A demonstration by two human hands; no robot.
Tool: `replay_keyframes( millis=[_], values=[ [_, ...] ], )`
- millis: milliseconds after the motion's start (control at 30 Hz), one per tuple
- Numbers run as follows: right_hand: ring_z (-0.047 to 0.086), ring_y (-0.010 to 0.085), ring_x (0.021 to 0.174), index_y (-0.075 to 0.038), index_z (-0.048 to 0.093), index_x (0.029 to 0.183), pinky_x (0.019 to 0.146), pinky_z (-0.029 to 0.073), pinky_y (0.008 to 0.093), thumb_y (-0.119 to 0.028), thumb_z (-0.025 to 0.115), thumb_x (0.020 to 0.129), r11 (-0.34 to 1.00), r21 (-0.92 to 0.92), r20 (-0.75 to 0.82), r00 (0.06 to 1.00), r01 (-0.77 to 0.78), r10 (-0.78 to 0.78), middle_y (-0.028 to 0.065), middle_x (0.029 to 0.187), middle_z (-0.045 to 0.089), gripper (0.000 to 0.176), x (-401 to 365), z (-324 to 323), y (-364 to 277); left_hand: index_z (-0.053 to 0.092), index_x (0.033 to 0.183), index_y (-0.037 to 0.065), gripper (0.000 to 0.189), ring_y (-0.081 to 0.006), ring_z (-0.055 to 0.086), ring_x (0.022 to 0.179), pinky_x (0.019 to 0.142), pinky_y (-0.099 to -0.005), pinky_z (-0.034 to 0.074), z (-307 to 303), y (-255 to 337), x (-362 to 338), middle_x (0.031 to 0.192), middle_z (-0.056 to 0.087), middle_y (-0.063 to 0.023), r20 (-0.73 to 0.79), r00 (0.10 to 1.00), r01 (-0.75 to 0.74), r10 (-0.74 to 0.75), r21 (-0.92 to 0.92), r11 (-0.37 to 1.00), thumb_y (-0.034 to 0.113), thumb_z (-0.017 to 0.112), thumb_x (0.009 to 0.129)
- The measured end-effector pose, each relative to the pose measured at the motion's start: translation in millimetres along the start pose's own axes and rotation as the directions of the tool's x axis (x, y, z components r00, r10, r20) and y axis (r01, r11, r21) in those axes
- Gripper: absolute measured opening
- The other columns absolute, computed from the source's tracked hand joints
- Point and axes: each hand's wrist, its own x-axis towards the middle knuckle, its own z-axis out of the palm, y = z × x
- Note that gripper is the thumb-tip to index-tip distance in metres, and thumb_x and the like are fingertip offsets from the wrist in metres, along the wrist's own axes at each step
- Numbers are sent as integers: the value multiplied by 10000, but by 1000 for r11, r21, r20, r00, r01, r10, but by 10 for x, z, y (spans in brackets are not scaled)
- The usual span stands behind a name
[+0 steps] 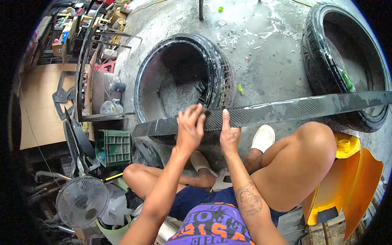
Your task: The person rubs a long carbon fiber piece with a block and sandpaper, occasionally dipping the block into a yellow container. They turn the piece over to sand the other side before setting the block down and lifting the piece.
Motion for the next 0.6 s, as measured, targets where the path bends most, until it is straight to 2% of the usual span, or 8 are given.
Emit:
replay_keyframes(
  millis=[100,267,367,400,433,500,567,600],
  values=[
    [653,285,919,81,664,1096,855,498,396,-336,616,1014,999,-47,7,1000,-3,4,171,1013,714,427,-5,0,-10,655,1204,-11,291,-383,561,1024,914,-457,440,131,13,-115,1221,626,-155,-97,995,3,1,47,999,67,623,925],
    [650,285,1000,73,662,1138,916,482,393,-344,627,1004,991,62,3,993,121,-121,189,1112,708,439,-1,13,-44,626,1266,-5,359,-383,528,1048,905,-481,425,43,-29,-158,1289,594,-154,6,996,-88,88,-27,996,91,627,920],
    [654,292,1007,72,664,1130,917,485,395,-337,630,1004,998,-65,-38,999,-11,8,180,1113,709,430,75,14,127,633,1254,-16,348,-388,531,1063,909,-491,432,105,-58,-9,1254,613,-158,-32,999,21,-21,-10,1000,83,623,920],
    [659,295,1012,70,665,1130,913,488,395,-336,631,1004,992,7,-54,990,128,-127,175,1107,713,427,1,48,-27,646,1232,-21,331,-381,544,1059,932,-468,431,94,37,-73,1238,624,-163,-45,999,4,-5,-14,1000,65,634,913],
    [659,295,1012,70,665,1130,913,488,395,-336,631,1004,991,12,-57,989,135,-135,175,1107,713,427,27,55,-23,659,1211,-25,314,-375,557,1054,954,-446,430,63,150,-226,1222,636,-168,-50,999,-10,9,-18,1000,47,646,905],
    [658,270,986,68,666,1124,897,491,380,-338,631,1006,1000,-23,-50,999,18,-20,166,1071,716,424,41,37,85,654,1222,-24,330,-371,556,1044,948,-444,434,45,173,-302,1219,640,-167,-20,1000,-7,6,-47,999,37,652,898],
    [648,251,963,66,666,1106,881,491,369,-333,635,1005,996,58,-26,997,69,-68,154,1035,710,413,-27,17,-126,656,1225,-17,330,-363,558,1044,950,-439,432,21,19,-135,1218,643,-161,-18,997,-81,80,-53,995,42,650,900],
    [643,245,957,69,665,1093,876,491,364,-329,635,1005,998,2,15,998,-57,57,146,1024,706,409,-10,-9,-127,662,1219,-10,319,-359,565,1053,951,-442,431,41,-46,-9,1213,648,-155,7,1000,-21,22,-44,999,55,649,907]
  ],
)
